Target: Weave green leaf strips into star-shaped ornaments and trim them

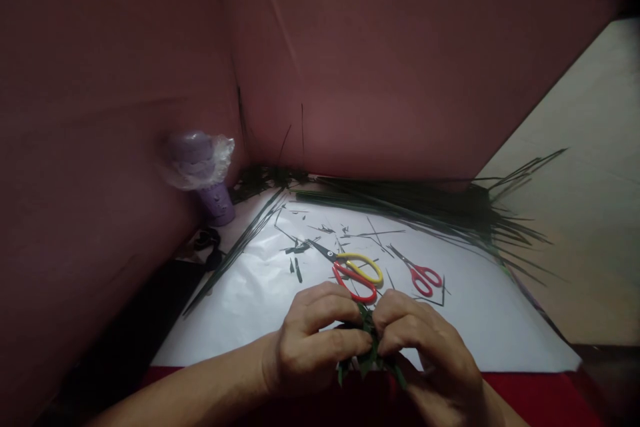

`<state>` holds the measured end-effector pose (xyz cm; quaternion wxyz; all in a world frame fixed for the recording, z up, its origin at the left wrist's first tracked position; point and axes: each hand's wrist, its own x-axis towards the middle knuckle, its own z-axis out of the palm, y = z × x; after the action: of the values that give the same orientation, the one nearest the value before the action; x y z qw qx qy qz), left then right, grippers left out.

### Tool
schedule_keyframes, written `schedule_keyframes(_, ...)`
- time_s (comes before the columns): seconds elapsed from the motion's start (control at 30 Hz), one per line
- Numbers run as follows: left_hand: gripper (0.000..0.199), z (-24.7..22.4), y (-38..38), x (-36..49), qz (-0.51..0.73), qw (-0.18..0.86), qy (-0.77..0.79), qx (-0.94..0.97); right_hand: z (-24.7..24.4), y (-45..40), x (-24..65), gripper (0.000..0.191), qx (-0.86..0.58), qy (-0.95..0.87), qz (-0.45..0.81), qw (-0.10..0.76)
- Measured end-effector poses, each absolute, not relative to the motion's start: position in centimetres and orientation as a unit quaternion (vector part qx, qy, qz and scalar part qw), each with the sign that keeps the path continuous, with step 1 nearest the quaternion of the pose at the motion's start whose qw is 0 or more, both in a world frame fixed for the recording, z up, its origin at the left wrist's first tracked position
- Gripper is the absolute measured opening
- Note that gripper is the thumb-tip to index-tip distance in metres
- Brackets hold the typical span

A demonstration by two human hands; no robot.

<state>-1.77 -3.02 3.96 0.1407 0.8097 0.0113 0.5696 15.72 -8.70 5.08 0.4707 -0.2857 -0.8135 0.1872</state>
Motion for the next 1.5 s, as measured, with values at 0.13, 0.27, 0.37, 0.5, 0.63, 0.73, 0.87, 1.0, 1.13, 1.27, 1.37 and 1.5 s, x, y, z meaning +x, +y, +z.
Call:
schedule_keyframes(0.13,0.017,4.1,-3.1,-1.8,0.568,0.136,0.018,0.812,5.1,-8.8,15.7,0.021,-0.281,-0.808,0.185,0.484)
schedule_keyframes(0.27,0.018,4.1,-2.9,-1.8,0.573,0.13,0.011,0.809,5.2,-8.9,15.5,0.017,-0.276,-0.808,0.158,0.495)
schedule_keyframes(0.37,0.017,4.0,-2.8,-1.8,0.57,0.132,0.011,0.811,5.2,-8.9,15.4,0.013,-0.274,-0.809,0.132,0.503)
schedule_keyframes(0.5,0.017,4.0,-2.9,-1.8,0.572,0.133,0.013,0.809,5.4,-8.9,15.2,0.012,-0.275,-0.817,0.065,0.502)
schedule_keyframes(0.63,0.017,4.2,-3.0,-1.9,0.572,0.12,0.008,0.811,5.2,-9.1,14.9,0.019,-0.272,-0.805,-0.041,0.526)
schedule_keyframes(0.73,0.017,4.3,-3.0,-2.0,0.572,0.107,0.006,0.813,4.8,-9.3,15.1,0.02,-0.275,-0.792,-0.109,0.534)
schedule_keyframes(0.87,0.016,4.2,-2.9,-2.1,0.567,0.096,0.006,0.818,4.8,-9.3,15.8,0.017,-0.275,-0.807,-0.156,0.498)
schedule_keyframes(1.0,0.011,4.4,-3.0,-2.2,0.565,0.074,0.003,0.822,4.9,-9.3,16.4,0.024,-0.235,-0.834,-0.176,0.468)
schedule_keyframes(1.13,0.008,4.5,-3.1,-2.3,0.567,0.046,0.004,0.822,4.7,-9.7,16.7,0.019,-0.252,-0.833,-0.158,0.467)
schedule_keyframes(1.27,0.009,4.6,-3.0,-2.4,0.571,0.019,0.005,0.821,4.6,-9.9,16.6,0.021,-0.272,-0.829,-0.167,0.46)
schedule_keyframes(1.37,0.012,4.6,-2.9,-2.3,0.577,0.012,-0.004,0.817,4.4,-9.7,16.4,0.02,-0.26,-0.832,-0.183,0.455)
schedule_keyframes(1.5,0.011,4.4,-2.9,-2.2,0.59,0.011,-0.008,0.807,3.9,-9.5,16.6,0.02,-0.276,-0.827,-0.197,0.449)
